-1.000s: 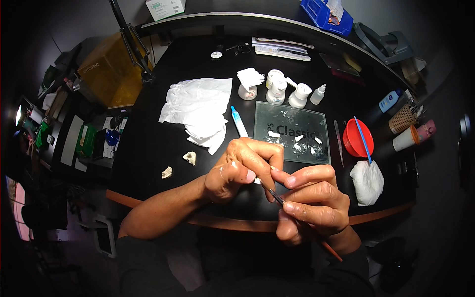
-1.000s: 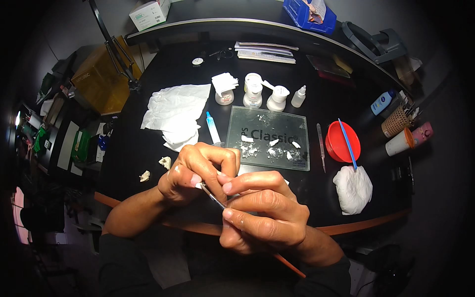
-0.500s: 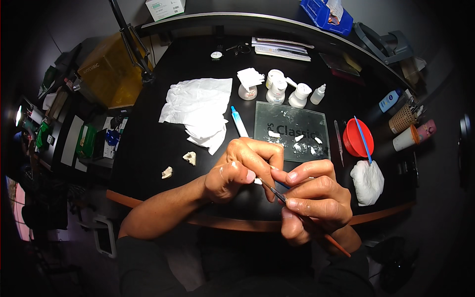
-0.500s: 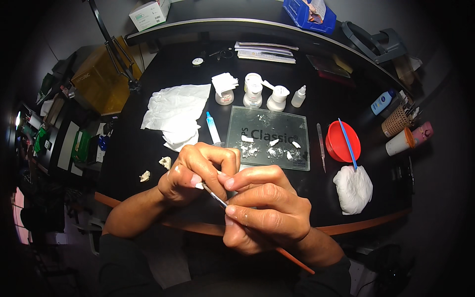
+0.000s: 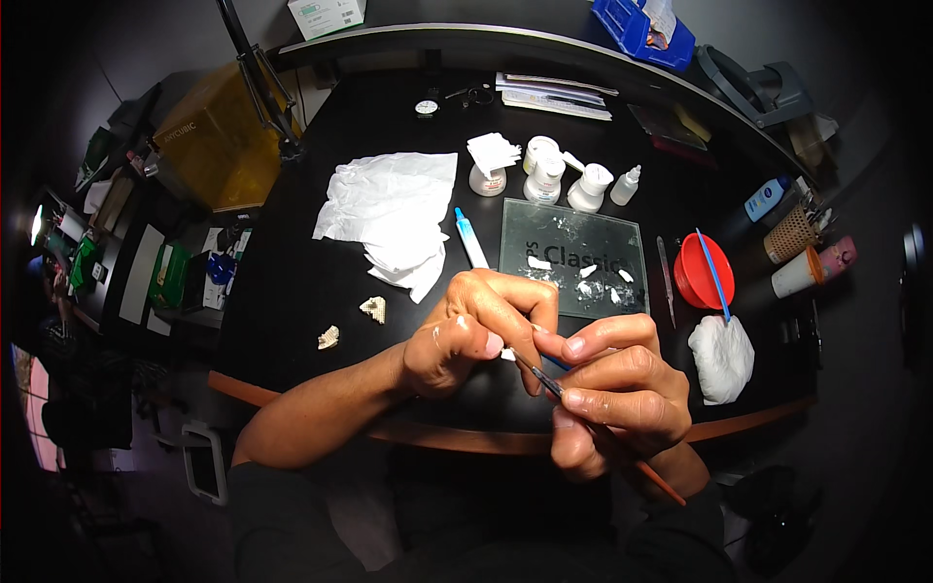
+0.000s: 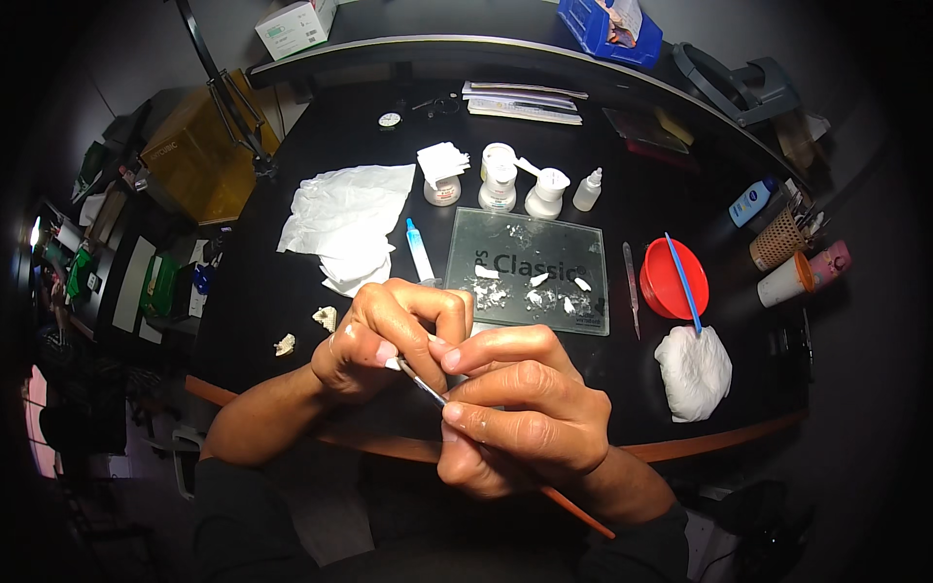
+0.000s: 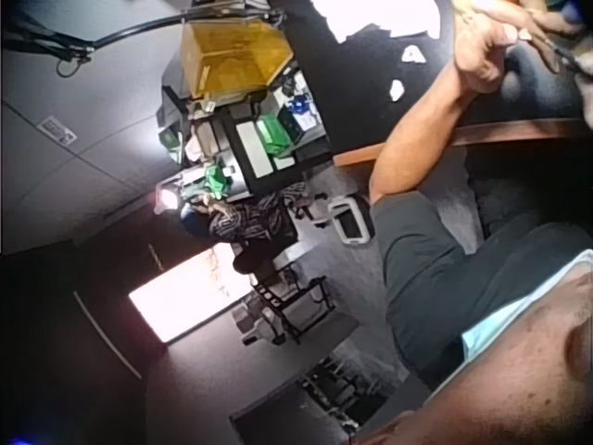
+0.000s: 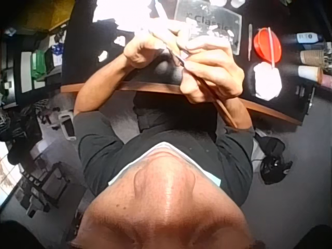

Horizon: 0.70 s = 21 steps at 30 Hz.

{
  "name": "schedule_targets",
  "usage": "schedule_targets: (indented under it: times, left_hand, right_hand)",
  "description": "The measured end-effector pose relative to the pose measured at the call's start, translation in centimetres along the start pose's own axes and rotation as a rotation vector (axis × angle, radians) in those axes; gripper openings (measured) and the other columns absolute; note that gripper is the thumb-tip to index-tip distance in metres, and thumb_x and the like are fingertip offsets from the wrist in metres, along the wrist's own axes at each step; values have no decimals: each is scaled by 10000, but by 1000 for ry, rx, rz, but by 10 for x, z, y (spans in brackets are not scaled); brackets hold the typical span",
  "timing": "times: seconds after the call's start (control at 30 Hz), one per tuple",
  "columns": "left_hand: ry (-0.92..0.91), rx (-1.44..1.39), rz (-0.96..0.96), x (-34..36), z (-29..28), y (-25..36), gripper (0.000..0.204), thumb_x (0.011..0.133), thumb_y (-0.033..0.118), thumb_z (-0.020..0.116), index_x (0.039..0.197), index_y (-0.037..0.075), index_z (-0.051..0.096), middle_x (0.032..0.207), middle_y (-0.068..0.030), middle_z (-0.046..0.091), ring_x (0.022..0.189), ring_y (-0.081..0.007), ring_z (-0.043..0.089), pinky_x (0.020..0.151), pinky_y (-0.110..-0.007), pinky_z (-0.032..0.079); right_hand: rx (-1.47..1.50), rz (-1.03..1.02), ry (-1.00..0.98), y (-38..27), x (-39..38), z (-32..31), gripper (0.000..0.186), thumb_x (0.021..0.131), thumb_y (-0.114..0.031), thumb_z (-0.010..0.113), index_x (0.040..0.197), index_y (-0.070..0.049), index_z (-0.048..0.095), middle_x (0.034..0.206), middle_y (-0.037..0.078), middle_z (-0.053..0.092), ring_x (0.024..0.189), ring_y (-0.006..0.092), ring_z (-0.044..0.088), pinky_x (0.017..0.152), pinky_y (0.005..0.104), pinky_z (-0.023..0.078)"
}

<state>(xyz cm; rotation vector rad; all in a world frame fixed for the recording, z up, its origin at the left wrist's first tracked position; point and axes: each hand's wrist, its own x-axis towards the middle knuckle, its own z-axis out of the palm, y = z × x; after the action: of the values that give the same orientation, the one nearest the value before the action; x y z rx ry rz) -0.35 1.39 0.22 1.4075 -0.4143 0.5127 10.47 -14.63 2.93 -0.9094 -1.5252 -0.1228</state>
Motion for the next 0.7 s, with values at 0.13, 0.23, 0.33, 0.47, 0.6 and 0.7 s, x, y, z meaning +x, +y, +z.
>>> schedule_targets:
  times: [0.13, 0.23, 0.33, 0.47, 0.6, 0.7]
  left_hand:
    - [32, 1, -31, 1, 4, 5, 534, 763, 393, 481, 705, -64, 751, 704, -147, 588, 731, -243, 518, 689, -353, 418]
    - [24, 9, -36, 1, 2, 5, 537, 772, 395, 481, 711, -65, 752, 710, -152, 588, 737, -244, 520, 696, -353, 418]
    - [18, -6, -35, 1, 3, 5, 545, 785, 395, 479, 722, -74, 751, 735, -156, 598, 756, -246, 524, 713, -356, 421]
    - [-37, 29, -60, 2, -2, 2, 597, 790, 411, 433, 831, -88, 757, 837, -228, 682, 783, -254, 570, 738, -352, 451]
    - [38, -18, -131, 1, 6, 6, 580, 798, 409, 426, 787, -78, 741, 881, -240, 676, 820, -267, 566, 790, -365, 439]
    - [30, -51, -113, 1, 6, 4, 578, 805, 408, 419, 788, -69, 745, 861, -230, 670, 853, -270, 565, 804, -367, 434]
  right_hand:
    - [-5, 6, 1, 0, 1, 0, 275, 678, 89, 736, 919, -39, 705, 867, 77, 692, 955, 297, 697, 775, 371, 613]
    - [-5, 12, 7, -1, 1, 1, 272, 682, 100, 723, 914, -39, 696, 864, 76, 688, 958, 298, 694, 783, 370, 618]
    - [-11, -6, 11, 0, 2, 1, 279, 696, 95, 730, 936, -41, 685, 865, 76, 683, 958, 302, 691, 779, 374, 620]
    - [-42, -19, 4, -1, 5, -5, 286, 722, 83, 733, 972, -37, 662, 857, 85, 672, 942, 305, 687, 767, 369, 622]
    - [-72, -5, 46, 2, 6, -8, 256, 763, 51, 721, 992, -26, 637, 838, 100, 659, 911, 307, 679, 767, 367, 590]
    - [-31, -9, 68, 7, 5, -8, 217, 779, 30, 701, 981, -7, 633, 820, 115, 654, 885, 298, 667, 760, 354, 544]
